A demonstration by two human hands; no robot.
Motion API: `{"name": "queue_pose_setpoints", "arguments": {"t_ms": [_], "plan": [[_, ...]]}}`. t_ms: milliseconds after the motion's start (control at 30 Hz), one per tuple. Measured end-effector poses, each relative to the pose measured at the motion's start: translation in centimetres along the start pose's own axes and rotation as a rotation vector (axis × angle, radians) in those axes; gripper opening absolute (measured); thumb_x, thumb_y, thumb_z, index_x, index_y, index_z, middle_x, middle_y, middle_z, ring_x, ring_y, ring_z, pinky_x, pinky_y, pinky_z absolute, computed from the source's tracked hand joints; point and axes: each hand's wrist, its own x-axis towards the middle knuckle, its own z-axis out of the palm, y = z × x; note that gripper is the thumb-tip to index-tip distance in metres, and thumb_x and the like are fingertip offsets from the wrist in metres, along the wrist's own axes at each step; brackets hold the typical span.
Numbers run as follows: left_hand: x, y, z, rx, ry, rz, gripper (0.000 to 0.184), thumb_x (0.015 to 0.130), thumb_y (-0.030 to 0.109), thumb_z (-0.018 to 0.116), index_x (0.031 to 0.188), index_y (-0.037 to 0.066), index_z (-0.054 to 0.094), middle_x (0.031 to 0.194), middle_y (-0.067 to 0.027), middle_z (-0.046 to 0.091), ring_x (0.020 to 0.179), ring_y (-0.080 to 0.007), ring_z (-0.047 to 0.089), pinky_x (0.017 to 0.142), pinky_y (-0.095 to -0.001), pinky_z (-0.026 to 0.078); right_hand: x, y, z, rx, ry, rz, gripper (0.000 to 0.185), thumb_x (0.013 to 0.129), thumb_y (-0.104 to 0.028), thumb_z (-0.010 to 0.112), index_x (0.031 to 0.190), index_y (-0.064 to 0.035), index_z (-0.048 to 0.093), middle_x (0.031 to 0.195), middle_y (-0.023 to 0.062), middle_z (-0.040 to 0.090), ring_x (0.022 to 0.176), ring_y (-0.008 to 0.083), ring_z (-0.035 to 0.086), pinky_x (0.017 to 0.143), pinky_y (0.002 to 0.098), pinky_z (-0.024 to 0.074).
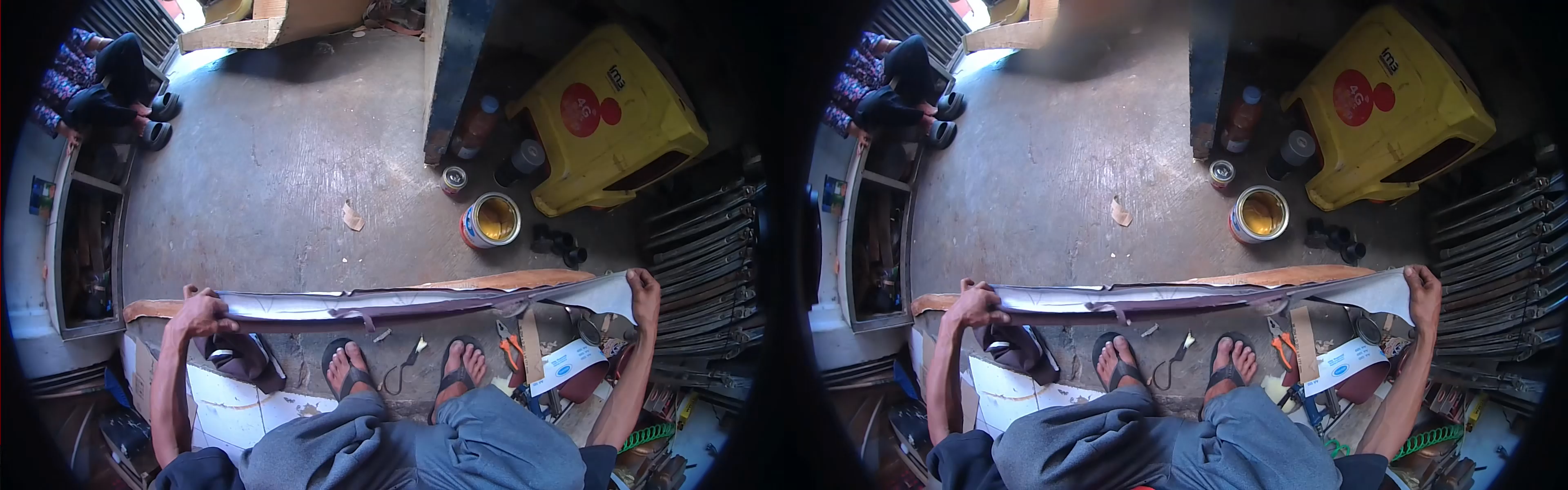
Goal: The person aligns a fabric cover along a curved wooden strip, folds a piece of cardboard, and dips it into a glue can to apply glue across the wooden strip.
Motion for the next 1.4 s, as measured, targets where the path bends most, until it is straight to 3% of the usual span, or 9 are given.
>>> {"name": "queue_pose_setpoints", "arguments": {"t_ms": [267, 333, 600, 833, 933, 1067, 1133, 1167, 1400], "plan": [[-3.7, -10.4, 5.2, 0.216, 0.391, -0.171, 0.016, 0.066, 0.022, 0.075, 0.081, 0.022, 0.08, 0.119, -0.0021, 0.071, 0.148, -0.0308, 0.036, 0.119, -0.0628, 0.017, -1.5, 2.2, -0.6, 0.01, -0.015, -0.146, 0.024, 0.102, -0.025, 0.063, 0.105, -0.0011, 0.066, 0.086, 0.0008, 0.06, 0.084, 0.0105, 0.054, 0.079, 0.0274, 0.0454], [-5.8, -15.2, 1.7, 0.335, 0.317, -0.326, 0.012, 0.065, 0.016, 0.075, 0.077, 0.015, 0.073, 0.105, -0.0058, 0.071, 0.114, -0.0309, 0.064, 0.091, -0.0484, 0.052, -2.2, 1.4, 1.6, 0.046, -0.098, -0.191, 0.02, 0.099, -0.02, 0.065, 0.1, 0.0002, 0.068, 0.086, 0.0039, 0.062, 0.087, 0.0132, 0.057, 0.081, 0.0291, 0.0463], [-28.6, -33.1, -10.6, 0.357, 0.998, -0.997, 0.048, 0.099, 0.041, 0.04, 0.103, 0.006, 0.072, 0.1, -0.021, 0.072, 0.09, -0.0412, 0.067, 0.08, -0.05, 0.052, -5.8, -8.8, 5.4, 0.081, -0.043, -0.441, 0.017, 0.093, -0.013, 0.069, 0.092, 0.0031, 0.066, 0.085, 0.0109, 0.065, 0.085, 0.0247, 0.06, 0.08, 0.0329, 0.0468], [-43.0, -40.2, -4.5, 1.138, 1.212, -0.739, 0.035, 0.099, 0.047, 0.053, 0.104, 0.02, 0.075, 0.069, -0.0081, 0.069, 0.056, -0.0316, 0.067, 0.051, -0.0502, 0.051, -8.4, -7.1, 5.3, -0.008, 0.138, -0.684, 0.009, 0.086, 0.0, 0.071, 0.095, -0.0016, 0.069, 0.094, 0.0111, 0.067, 0.095, 0.0312, 0.061, 0.089, 0.0411, 0.0484], [-36.1, -38.1, 4.9, 1.15, 0.978, -0.837, 0.064, 0.1, 0.054, 0.054, 0.156, 0.025, 0.043, 0.086, -0.0024, 0.072, 0.07, -0.0263, 0.07, 0.057, -0.0457, 0.056, -9.8, -3.3, 7.8, -0.1, 0.148, -0.661, 0.016, 0.082, 0.004, 0.072, 0.096, -0.0033, 0.071, 0.1, 0.012, 0.067, 0.1, 0.0334, 0.06, 0.09, 0.0432, 0.0488], [-22.5, -23.5, 18.5, 0.41, 0.433, -0.905, 0.05, 0.096, 0.018, 0.064, 0.142, 0.006, 0.049, 0.119, -0.0215, 0.065, 0.116, -0.0354, 0.064, 0.099, -0.0485, 0.053, -12.8, 4.5, 12.7, -0.275, -0.112, -0.472, 0.025, 0.083, -0.003, 0.072, 0.108, -0.0065, 0.074, 0.114, 0.0155, 0.066, 0.11, 0.0373, 0.059, 0.097, 0.0452, 0.0479], [-17.1, -17.9, 21.4, -0.058, 0.035, -0.959, 0.106, 0.065, 0.02, 0.088, 0.156, 0.008, 0.035, 0.143, -0.0229, 0.055, 0.131, -0.0379, 0.055, 0.111, -0.0463, 0.047, -13.5, 5.3, 13.4, -0.344, -0.243, -0.425, 0.029, 0.085, -0.005, 0.072, 0.114, -0.0066, 0.074, 0.115, 0.0163, 0.067, 0.111, 0.0382, 0.059, 0.099, 0.045, 0.0479], [-14.3, -16.1, 22.7, -0.381, 0.272, -0.344, 0.091, 0.066, 0.017, 0.085, 0.148, 0.008, 0.048, 0.14, -0.0235, 0.058, 0.127, -0.0403, 0.058, 0.111, -0.0434, 0.046, -13.6, 4.7, 13.8, -0.248, -0.25, -0.324, 0.033, 0.086, -0.007, 0.071, 0.119, -0.0059, 0.072, 0.117, 0.0169, 0.066, 0.113, 0.0386, 0.059, 0.1, 0.0446, 0.0477], [2.5, 17.1, 16.2, -0.411, 0.734, 0.013, 0.044, 0.086, 0.007, 0.069, 0.13, 0.006, 0.063, 0.128, -0.0197, 0.063, 0.123, -0.0388, 0.058, 0.107, -0.0464, 0.045, -7.2, -0.2, 18.1, -0.112, -0.187, -0.359, 0.04, 0.089, -0.011, 0.071, 0.128, -0.0046, 0.066, 0.125, 0.0173, 0.065, 0.122, 0.0367, 0.057, 0.107, 0.0462, 0.0444]]}}
